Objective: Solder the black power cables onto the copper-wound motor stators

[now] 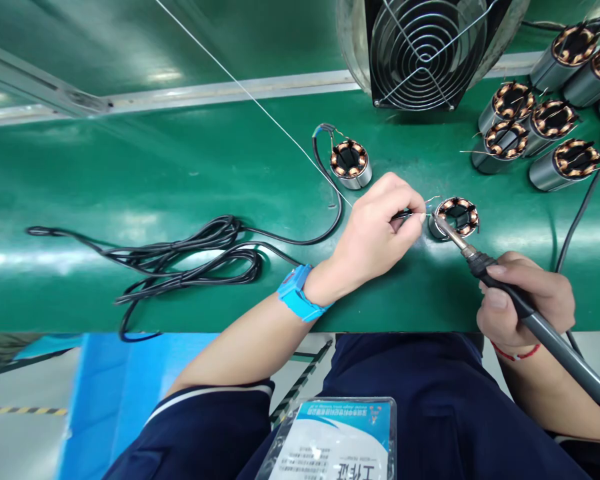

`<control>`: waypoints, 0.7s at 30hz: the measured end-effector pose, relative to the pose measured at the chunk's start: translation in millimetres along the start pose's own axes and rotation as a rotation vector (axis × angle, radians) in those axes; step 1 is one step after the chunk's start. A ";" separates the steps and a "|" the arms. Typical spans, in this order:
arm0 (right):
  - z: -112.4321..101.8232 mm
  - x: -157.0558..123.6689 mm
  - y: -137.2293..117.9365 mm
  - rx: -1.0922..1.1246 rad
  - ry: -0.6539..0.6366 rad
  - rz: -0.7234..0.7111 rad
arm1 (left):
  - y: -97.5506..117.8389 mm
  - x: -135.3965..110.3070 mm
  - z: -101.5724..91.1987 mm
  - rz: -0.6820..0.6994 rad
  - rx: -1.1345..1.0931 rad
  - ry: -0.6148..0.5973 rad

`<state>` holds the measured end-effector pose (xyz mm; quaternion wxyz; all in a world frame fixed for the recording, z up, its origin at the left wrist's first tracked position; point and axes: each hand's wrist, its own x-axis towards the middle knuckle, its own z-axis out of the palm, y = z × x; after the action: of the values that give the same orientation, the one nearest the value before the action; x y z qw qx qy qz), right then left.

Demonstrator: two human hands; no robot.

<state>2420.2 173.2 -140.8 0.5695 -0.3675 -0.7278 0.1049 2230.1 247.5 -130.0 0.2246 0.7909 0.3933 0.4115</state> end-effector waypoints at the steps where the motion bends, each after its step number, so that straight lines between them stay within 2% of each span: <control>1: -0.4 0.2 -0.1 -0.007 0.002 -0.001 | 0.4 0.1 -0.1 0.002 -0.004 0.000; 6: -0.5 2.6 -0.9 -0.078 0.008 0.039 | 1.9 0.5 -0.7 -0.004 0.000 -0.011; 13: 4.6 5.2 -3.7 -0.171 -0.056 0.125 | 2.1 0.6 -1.0 -0.033 0.010 -0.032; 21: 8.9 37.3 -10.5 -0.238 -0.223 0.243 | 2.2 0.6 -1.3 -0.020 -0.014 -0.023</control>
<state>2404.8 192.5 -109.7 0.4210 -0.5035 -0.7439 0.1262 2230.2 246.8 -127.5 0.2387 0.7902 0.3955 0.4028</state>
